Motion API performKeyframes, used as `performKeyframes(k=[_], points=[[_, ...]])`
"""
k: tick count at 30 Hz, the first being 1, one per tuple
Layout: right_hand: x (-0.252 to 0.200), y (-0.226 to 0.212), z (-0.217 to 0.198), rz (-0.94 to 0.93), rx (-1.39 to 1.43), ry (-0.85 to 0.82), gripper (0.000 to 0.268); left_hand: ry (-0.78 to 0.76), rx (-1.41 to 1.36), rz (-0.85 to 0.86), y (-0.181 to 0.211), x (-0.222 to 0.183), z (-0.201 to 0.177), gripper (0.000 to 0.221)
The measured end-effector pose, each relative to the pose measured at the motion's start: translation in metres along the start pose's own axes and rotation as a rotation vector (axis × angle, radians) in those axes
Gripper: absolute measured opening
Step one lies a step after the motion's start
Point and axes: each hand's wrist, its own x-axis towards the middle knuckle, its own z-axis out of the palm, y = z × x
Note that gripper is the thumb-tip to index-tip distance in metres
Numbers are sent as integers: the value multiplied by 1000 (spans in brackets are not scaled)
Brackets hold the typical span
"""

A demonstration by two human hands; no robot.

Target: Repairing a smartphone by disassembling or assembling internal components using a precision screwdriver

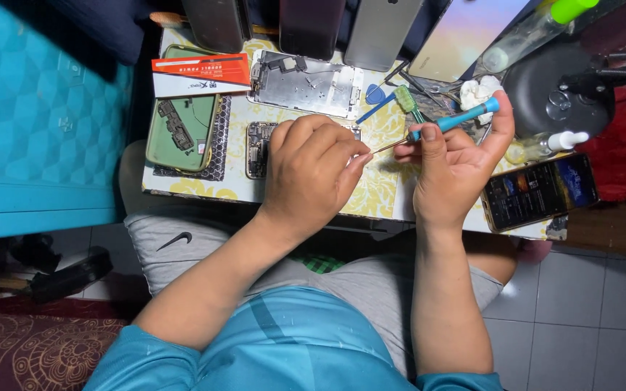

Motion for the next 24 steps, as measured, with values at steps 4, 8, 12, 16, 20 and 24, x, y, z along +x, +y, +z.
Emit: performKeyframes(k=[4, 8, 12, 16, 20, 24], points=[[1, -1, 0, -11, -1, 3, 77, 4, 157, -7, -27, 6, -5, 6], [1, -2, 1, -7, 9, 11, 77, 41, 314, 4, -60, 20, -9, 6], [1, -2, 1, -6, 13, 6, 77, 24, 372, 50, -72, 24, -2, 8], [2, -1, -1, -6, 26, 11, 77, 25, 395, 74, -68, 25, 1, 7], [2, 1, -2, -13, 18, 2, 77, 38, 429, 75, -68, 25, 2, 7], [2, 0, -2, -9, 16, 2, 78, 31, 438, 74, -68, 25, 0, 10]])
